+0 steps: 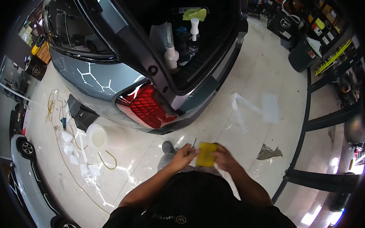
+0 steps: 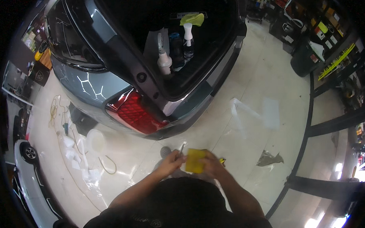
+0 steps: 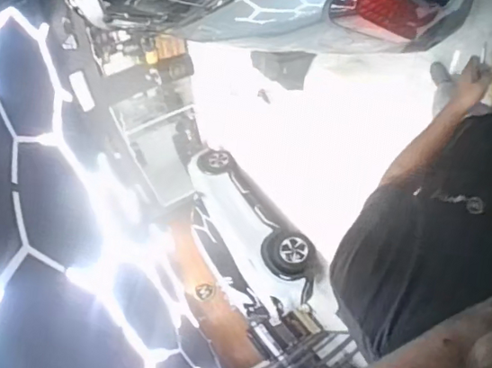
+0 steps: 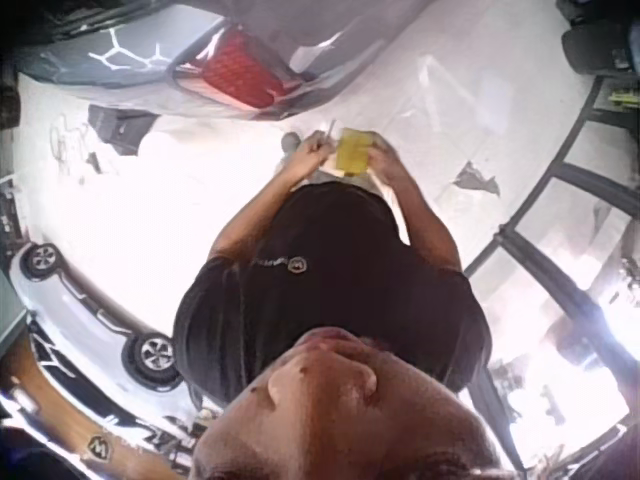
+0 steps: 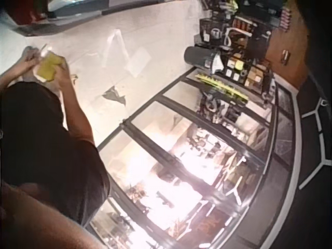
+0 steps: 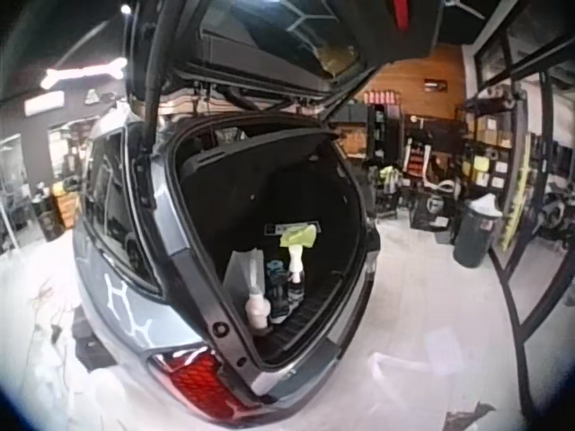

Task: The person applies a protective film to a car's taillight using a yellow squeegee and a metal blade. They smooth the film over the surface, trim the excess material around the edges, and wipe the area with a cloth.

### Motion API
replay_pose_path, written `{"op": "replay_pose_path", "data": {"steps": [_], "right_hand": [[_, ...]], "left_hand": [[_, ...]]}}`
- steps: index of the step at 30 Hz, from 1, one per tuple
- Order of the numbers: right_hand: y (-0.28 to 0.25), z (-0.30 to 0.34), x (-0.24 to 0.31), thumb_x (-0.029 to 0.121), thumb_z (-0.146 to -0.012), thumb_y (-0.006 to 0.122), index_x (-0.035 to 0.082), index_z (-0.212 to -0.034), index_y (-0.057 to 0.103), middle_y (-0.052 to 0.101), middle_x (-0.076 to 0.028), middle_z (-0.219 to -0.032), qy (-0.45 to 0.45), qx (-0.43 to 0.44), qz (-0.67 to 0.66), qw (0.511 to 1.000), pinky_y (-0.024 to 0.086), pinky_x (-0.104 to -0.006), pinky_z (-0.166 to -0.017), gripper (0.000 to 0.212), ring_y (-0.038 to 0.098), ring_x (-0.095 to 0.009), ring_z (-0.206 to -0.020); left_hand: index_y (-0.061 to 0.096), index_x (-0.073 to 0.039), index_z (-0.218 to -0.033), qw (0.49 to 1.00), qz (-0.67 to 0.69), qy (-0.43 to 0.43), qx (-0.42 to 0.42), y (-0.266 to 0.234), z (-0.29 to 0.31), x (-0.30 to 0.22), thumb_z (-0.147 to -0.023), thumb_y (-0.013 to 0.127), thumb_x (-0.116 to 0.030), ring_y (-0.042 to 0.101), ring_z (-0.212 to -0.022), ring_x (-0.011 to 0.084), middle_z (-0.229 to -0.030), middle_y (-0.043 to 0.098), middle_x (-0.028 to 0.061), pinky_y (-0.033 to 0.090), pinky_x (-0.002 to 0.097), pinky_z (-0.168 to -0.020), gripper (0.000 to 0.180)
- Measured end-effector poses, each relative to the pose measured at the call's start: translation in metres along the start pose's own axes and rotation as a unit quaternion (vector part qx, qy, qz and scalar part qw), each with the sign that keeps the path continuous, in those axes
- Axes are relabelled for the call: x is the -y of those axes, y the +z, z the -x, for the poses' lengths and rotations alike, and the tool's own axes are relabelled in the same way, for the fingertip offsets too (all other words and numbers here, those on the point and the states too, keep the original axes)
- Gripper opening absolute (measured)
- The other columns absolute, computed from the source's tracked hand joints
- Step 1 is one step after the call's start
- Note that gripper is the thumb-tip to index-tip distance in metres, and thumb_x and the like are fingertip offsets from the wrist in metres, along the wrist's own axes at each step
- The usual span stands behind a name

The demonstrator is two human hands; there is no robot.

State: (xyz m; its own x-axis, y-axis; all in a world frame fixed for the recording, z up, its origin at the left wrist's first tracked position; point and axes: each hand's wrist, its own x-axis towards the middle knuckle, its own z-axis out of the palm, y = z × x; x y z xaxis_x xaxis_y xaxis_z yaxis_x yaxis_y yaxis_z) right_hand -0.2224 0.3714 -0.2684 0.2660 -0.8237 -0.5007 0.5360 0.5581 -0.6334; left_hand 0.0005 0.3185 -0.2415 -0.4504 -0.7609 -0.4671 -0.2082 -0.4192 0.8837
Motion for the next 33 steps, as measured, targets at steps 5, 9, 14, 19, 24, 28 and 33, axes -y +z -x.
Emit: {"op": "replay_pose_path", "data": {"steps": [5,9,14,19,24,28,33], "right_hand": [[0.042,-0.039,-0.024,0.007,-0.097,0.054,0.002,-0.137,0.045,0.057,-0.01,-0.124,0.035,0.076,0.219,0.972,0.047,-0.0334,-0.097,0.041,0.056,-0.017,-0.113],[0.04,-0.066,-0.042,0.016,-0.1,0.056,0.002,-0.138,0.047,0.058,-0.008,-0.121,0.002,0.187,0.331,0.925,0.049,-0.0313,-0.092,0.041,0.057,-0.015,-0.108],[0.013,-0.091,0.04,0.022,-0.1,0.057,0.005,-0.135,0.053,0.061,-0.005,-0.114,0.073,0.082,0.289,0.951,0.052,-0.0298,-0.084,0.039,0.06,-0.012,-0.094],[-0.037,-0.125,0.139,0.019,-0.1,0.054,0.003,-0.126,0.056,0.064,-0.004,-0.103,0.002,-0.083,0.318,0.945,0.051,-0.0277,-0.076,0.03,0.062,-0.014,-0.085],[-0.042,-0.201,0.188,0.024,-0.097,0.061,0.003,-0.121,0.06,0.067,-0.008,-0.097,-0.026,-0.074,0.407,0.91,0.053,-0.0297,-0.073,0.032,0.065,-0.016,-0.082],[-0.048,-0.267,0.185,0.029,-0.096,0.062,0.002,-0.119,0.063,0.07,-0.014,-0.104,-0.061,0.1,0.62,0.776,0.052,-0.0352,-0.083,0.035,0.068,-0.023,-0.094],[-0.051,-0.325,0.224,0.023,-0.096,0.063,0.002,-0.121,0.064,0.07,-0.008,-0.106,0.067,0.339,0.662,0.665,0.05,-0.0297,-0.084,0.033,0.064,-0.015,-0.095]], "left_hand": [[0.051,0.002,-0.134,0.952,0.295,-0.074,0.045,-0.012,0.022,0.034,-0.092,0.063,-0.015,0.064,-0.106,0.0229,-0.123,0.061,0.0134,0.052,0.0365,-0.093,0.046],[0.05,0.003,-0.132,0.95,0.304,-0.066,0.036,-0.037,0.037,0.062,-0.085,0.061,-0.007,0.064,-0.107,0.0262,-0.122,0.061,0.0143,0.053,0.0409,-0.093,0.05],[0.045,-0.003,-0.135,0.989,0.135,-0.054,0.02,-0.049,0.004,0.053,-0.082,0.051,0.0,0.062,-0.106,0.024,-0.118,0.062,0.0131,0.05,0.0351,-0.093,0.053],[0.043,-0.008,-0.143,0.96,0.231,-0.062,0.148,-0.032,-0.052,-0.023,-0.087,0.051,-0.005,0.06,-0.11,0.0217,-0.12,0.062,0.0112,0.048,0.0344,-0.095,0.057],[0.048,-0.009,-0.141,0.987,0.06,-0.092,0.121,-0.031,-0.107,-0.021,-0.091,0.055,-0.014,0.051,-0.127,0.0255,-0.124,0.061,0.0142,0.043,0.0373,-0.103,0.05],[0.063,-0.005,-0.12,0.884,-0.404,0.183,0.148,-0.03,-0.131,0.052,-0.089,0.059,-0.017,0.043,-0.135,0.0378,-0.135,0.056,0.0212,0.041,0.0439,-0.109,0.033],[0.061,-0.007,-0.125,0.951,-0.222,-0.214,-0.011,0.024,-0.114,0.11,-0.089,0.059,-0.027,0.051,-0.126,0.0395,-0.129,0.059,0.0244,0.045,0.0459,-0.103,0.042]]}}
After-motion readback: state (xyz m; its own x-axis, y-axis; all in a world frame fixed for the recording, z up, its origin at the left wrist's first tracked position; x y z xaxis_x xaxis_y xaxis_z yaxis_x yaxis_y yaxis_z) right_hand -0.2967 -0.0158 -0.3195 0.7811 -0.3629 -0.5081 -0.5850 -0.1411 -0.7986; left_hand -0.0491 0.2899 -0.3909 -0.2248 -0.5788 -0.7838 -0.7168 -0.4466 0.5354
